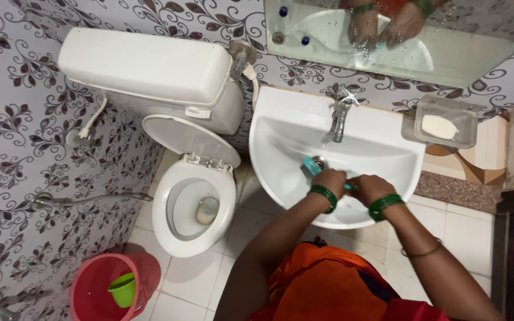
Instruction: The person cleans a sink and a faucet using a brush, alternating between scrubbing the basin, the drain, and the faucet fixtures.
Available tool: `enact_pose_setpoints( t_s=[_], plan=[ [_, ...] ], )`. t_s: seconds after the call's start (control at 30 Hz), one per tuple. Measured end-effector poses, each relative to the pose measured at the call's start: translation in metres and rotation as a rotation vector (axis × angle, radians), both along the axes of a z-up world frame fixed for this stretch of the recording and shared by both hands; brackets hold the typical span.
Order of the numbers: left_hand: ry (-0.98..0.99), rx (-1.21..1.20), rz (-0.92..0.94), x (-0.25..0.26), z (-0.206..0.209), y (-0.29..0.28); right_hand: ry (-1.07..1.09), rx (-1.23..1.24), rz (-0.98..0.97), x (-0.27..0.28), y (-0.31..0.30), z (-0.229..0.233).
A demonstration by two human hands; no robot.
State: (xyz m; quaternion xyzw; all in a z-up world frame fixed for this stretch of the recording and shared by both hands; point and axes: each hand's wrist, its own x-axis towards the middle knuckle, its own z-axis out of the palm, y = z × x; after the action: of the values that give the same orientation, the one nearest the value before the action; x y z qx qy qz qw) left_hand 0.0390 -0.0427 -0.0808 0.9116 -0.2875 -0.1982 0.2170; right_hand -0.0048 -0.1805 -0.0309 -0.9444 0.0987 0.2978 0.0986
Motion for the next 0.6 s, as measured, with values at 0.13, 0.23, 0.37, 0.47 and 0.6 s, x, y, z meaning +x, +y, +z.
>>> enact_pose_setpoints(
  t_s=[0.13, 0.23, 0.37, 0.47, 0.6],
  plan=[
    [0.108, 0.086, -0.101, -0.037, 0.022, -0.018, 0.174, 0.007, 0.059, -0.023, -0.033, 0.004],
    [0.093, 0.059, -0.092, -0.037, 0.021, -0.015, 0.147, 0.044, -0.014, -0.028, -0.034, -0.005],
    [0.025, 0.095, -0.043, -0.009, -0.002, 0.005, -0.023, 0.098, -0.004, -0.011, -0.003, -0.028],
    [-0.02, 0.048, 0.015, 0.012, -0.012, 0.018, -0.057, 0.091, -0.098, 0.009, 0.016, -0.034],
    [-0.071, 0.059, 0.011, 0.015, -0.004, 0.02, -0.067, 0.127, -0.076, 0.015, 0.011, -0.036]
  ],
)
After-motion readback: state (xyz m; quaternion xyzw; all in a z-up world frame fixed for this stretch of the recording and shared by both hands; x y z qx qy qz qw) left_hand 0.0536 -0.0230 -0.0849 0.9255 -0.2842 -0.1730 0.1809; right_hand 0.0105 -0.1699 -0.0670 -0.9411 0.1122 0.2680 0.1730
